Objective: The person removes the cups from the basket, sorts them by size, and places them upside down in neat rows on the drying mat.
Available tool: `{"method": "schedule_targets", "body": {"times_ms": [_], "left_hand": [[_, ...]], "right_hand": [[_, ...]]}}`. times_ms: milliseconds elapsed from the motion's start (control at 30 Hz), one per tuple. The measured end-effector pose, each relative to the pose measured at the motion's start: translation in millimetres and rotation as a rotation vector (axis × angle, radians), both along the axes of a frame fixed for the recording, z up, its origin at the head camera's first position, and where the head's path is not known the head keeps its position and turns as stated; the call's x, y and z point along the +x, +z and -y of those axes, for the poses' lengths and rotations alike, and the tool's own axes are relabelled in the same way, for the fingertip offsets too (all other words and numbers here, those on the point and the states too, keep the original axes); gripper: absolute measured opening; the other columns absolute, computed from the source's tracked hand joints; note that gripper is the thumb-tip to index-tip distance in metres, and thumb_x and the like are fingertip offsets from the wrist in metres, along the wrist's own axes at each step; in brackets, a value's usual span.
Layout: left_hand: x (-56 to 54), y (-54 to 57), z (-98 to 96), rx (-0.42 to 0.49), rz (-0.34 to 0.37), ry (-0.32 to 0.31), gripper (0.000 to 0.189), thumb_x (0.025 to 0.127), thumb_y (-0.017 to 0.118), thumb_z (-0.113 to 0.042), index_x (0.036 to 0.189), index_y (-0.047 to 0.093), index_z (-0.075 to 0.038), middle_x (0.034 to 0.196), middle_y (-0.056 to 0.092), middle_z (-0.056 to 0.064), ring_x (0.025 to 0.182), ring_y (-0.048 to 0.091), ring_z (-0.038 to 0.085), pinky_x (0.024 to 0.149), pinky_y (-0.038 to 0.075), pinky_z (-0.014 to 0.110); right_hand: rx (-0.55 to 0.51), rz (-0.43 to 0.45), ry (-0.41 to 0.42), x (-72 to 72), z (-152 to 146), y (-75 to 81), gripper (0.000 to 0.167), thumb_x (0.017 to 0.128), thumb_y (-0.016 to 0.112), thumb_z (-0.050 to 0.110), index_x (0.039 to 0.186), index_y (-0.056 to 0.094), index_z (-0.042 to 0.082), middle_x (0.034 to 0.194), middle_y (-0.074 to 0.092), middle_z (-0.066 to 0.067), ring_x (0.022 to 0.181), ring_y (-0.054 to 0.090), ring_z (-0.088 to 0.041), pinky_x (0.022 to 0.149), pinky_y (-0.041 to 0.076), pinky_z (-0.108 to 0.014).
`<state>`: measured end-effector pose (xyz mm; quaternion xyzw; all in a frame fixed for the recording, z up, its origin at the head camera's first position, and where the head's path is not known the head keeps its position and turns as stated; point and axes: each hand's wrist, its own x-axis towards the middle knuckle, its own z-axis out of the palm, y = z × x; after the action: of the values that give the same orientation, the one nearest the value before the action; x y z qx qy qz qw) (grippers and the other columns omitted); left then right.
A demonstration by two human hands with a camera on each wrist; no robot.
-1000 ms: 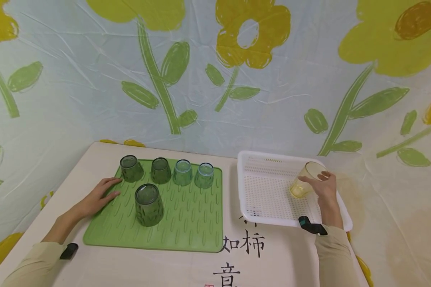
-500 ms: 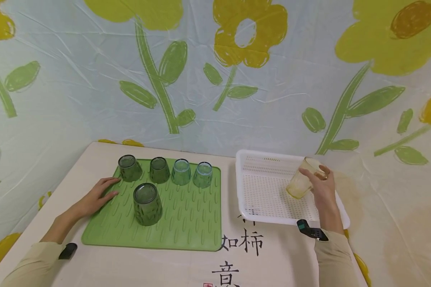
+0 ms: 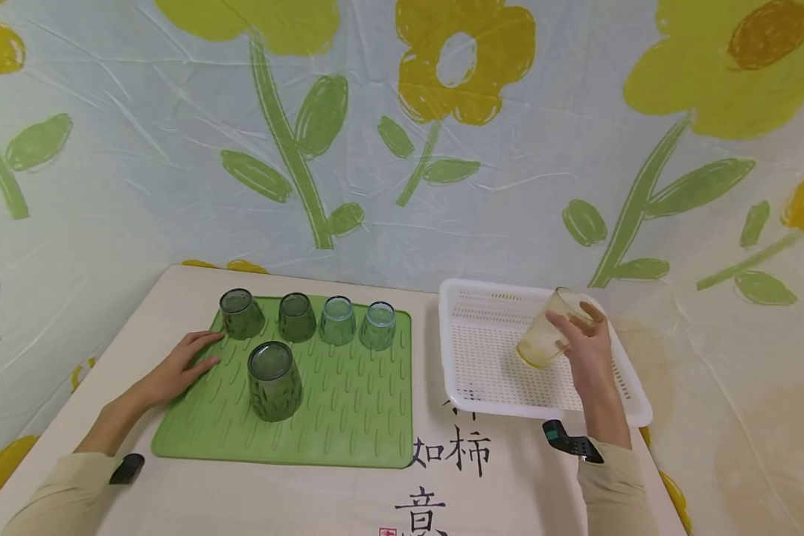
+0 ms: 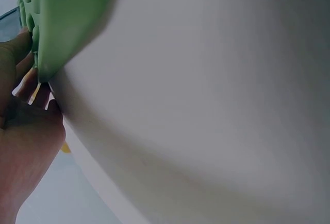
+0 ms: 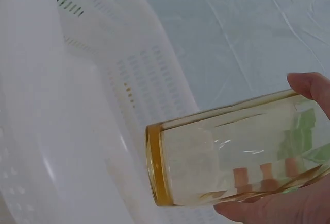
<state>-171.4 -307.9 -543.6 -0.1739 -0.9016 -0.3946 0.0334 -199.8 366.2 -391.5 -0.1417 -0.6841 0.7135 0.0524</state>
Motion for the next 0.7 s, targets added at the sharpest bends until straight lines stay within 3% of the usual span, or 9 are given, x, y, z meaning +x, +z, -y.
{"method": "schedule_targets", "body": {"times_ms": [400,700], "left_hand": [[-0.7,4.4,0.4,-0.01,-0.005,-0.014,0.046,0.103,0.06,-0.003,0.143,0.045,0.016,0.143,0.037,0.04,0.134,0.033,0.061,0.104,0.032,0.075],[0.3,7.4,-3.4,-0.033,-0.003,0.001,0.045,0.104,0.06,-0.004,0.141,0.046,0.016,0.143,0.039,0.04,0.134,0.036,0.06,0.105,0.033,0.073]], "right_hand": [[-0.111,-0.123,0.085,9.1,22.6,3.8,0.049,0.1,0.066,0.006,0.136,0.04,0.027,0.123,0.037,0.001,0.098,0.065,-0.003,0.083,0.054,-0.022],[-0.172,-0.193,0.151,16.4,37.9,3.0,0.048,0.1,0.064,0.001,0.137,0.041,0.021,0.125,0.049,-0.001,0.104,0.062,-0.009,0.083,0.054,-0.024]]}}
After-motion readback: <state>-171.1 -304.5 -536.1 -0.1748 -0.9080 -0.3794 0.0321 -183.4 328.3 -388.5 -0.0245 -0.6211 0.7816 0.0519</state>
